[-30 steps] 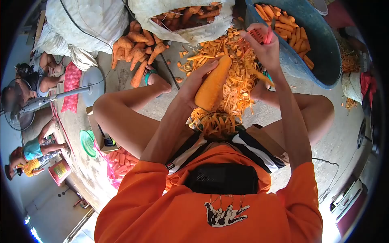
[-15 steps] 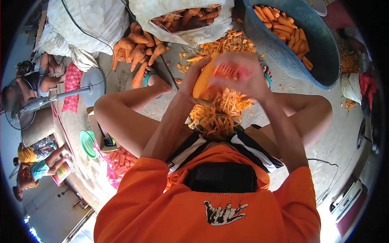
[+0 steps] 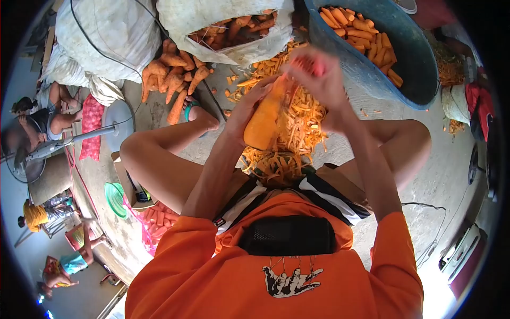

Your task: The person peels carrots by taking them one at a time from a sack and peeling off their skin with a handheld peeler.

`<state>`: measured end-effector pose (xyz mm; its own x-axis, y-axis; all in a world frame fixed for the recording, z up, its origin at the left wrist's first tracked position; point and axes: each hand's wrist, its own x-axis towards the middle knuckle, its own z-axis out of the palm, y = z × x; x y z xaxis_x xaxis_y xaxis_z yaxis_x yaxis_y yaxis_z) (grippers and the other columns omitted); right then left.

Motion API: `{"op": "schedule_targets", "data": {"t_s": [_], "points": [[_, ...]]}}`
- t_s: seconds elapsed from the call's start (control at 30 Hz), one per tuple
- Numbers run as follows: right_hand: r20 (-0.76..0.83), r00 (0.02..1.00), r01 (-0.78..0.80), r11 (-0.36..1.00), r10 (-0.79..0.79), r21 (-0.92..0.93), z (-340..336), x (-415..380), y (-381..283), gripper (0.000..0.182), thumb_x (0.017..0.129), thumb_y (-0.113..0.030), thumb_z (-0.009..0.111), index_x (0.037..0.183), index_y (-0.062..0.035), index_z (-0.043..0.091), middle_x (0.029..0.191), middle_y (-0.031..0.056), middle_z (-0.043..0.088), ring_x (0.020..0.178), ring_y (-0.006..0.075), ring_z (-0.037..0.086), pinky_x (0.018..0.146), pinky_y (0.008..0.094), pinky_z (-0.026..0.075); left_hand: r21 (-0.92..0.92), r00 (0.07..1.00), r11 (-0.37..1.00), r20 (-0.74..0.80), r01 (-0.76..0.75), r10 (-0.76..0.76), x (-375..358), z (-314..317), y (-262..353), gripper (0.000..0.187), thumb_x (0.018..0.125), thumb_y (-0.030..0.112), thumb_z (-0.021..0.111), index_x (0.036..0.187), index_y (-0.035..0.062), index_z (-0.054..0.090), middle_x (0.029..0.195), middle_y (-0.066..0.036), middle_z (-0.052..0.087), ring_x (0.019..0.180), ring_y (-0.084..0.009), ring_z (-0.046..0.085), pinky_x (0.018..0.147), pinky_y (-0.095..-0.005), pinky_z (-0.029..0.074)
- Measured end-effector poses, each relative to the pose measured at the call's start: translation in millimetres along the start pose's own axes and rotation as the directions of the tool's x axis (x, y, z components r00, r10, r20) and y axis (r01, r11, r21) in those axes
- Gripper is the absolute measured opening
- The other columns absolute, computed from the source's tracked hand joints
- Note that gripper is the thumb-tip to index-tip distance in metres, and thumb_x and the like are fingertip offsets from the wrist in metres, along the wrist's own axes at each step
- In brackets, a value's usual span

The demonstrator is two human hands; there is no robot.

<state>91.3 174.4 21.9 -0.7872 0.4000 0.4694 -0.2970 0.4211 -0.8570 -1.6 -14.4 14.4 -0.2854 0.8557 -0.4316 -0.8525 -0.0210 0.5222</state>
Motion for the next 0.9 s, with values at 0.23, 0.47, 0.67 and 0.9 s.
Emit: {"op": "schedule_targets", "data": {"t_s": [0.23,0.47,0.67,0.9], "points": [[0.166,0.959,-0.269,0.917,0.228,0.295,10.1,1.5,-37.9,0.017,0.092,-0.009,0.078,0.102,-0.0022,0.066,0.088,0.0024,0.071,0.078,0.0114,0.072,0.061,0.0222,0.054,-0.162,0.999,0.987,0.053,0.015,-0.006,0.1,12.5,7.1,0.039,0.103,0.025,0.059,0.135,0.0044,0.056,0.114,-0.008,0.068,0.095,-0.0172,0.069,0.084,-0.0302,0.058],[-0.093,0.945,-0.271,0.907,0.315,0.322,-23.0,17.7,13.0,0.030,0.080,-0.022,0.090,0.095,-0.0040,0.071,0.083,0.0055,0.069,0.083,0.0114,0.072,0.069,0.0308,0.056,-0.190,0.992,0.978,0.105,0.086,-0.067,1.8,-3.8,3.9,0.034,0.106,0.027,0.054,0.132,0.0050,0.058,0.118,-0.010,0.067,0.101,-0.0211,0.071,0.079,-0.0330,0.062],[0.280,0.922,0.296,0.953,-0.266,-0.069,6.1,1.7,-51.0,0.022,0.088,-0.009,0.082,0.102,-0.0015,0.066,0.089,0.0047,0.072,0.080,0.0094,0.069,0.069,0.0245,0.055,-0.216,0.999,0.975,-0.001,0.053,-0.055,10.5,-13.6,-1.2,0.044,0.105,0.027,0.057,0.144,0.0094,0.051,0.130,-0.009,0.064,0.111,-0.0209,0.068,0.090,-0.0351,0.060],[-0.158,0.973,-0.164,0.986,0.168,0.039,-49.8,24.4,49.4,0.027,0.084,-0.017,0.088,0.094,-0.0040,0.066,0.094,0.0080,0.074,0.089,0.0136,0.072,0.073,0.0286,0.058,0.128,0.993,0.992,0.118,-0.016,0.001,2.2,-1.4,9.0,0.057,0.104,0.031,0.060,0.153,0.0105,0.039,0.126,-0.009,0.066,0.108,-0.0208,0.068,0.087,-0.0310,0.059]]}}
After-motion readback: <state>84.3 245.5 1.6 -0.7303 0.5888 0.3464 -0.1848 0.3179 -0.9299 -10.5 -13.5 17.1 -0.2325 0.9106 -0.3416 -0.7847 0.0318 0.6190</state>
